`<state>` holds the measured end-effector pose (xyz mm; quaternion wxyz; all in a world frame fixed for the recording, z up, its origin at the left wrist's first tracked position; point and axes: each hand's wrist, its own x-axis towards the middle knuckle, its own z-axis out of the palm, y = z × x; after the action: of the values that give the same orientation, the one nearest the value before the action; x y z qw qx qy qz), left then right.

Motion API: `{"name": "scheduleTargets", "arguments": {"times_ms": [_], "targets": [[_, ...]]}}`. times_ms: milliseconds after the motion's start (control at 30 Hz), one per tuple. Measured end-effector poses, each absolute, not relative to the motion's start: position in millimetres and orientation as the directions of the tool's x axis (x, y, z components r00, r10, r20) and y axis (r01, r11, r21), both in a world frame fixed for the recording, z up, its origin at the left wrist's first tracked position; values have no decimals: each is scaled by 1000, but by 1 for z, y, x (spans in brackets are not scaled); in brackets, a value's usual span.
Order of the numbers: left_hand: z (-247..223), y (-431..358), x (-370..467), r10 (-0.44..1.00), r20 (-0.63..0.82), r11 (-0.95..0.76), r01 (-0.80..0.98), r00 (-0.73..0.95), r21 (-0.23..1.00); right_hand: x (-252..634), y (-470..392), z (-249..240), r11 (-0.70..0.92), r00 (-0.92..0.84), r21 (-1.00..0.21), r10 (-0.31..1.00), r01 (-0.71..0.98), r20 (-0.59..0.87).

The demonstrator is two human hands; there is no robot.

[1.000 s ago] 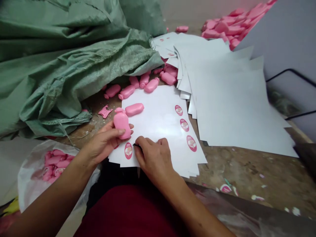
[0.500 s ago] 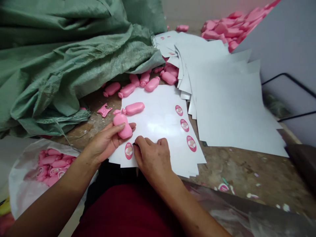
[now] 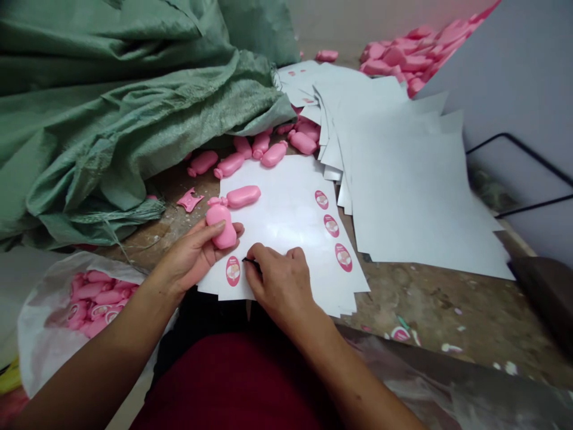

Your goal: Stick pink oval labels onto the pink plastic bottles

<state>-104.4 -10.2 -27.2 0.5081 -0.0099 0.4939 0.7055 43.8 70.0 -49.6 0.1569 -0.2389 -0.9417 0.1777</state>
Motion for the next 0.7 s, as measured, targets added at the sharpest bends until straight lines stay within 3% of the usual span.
{"name": "scheduleTargets", "arguments": {"times_ms": [100, 200, 300, 433, 533, 700], "targets": [[-26, -9, -105, 689, -526, 4, -723, -499, 691, 41, 66, -54, 852, -843, -354, 482, 386, 240], [-24, -8, -104, 675, -537, 3, -726, -505, 688, 35, 66, -53, 829, -835, -373, 512, 418, 202], [-26, -8, -104, 669, -530, -2, -714, -521, 700, 32, 70, -46, 694, -803, -546, 592, 469, 63], [-30, -7, -103, 686, -486, -4, -671, -541, 742, 39, 81, -28, 212, -790, -907, 585, 364, -181], [-28, -8, -100, 684, -466, 24, -621, -561, 784, 48, 86, -18, 11, -787, -967, 583, 253, -200], [-12, -22, -82, 790, -418, 88, -591, -449, 802, 59, 87, -14, 29, -791, -978, 593, 209, -151]]}}
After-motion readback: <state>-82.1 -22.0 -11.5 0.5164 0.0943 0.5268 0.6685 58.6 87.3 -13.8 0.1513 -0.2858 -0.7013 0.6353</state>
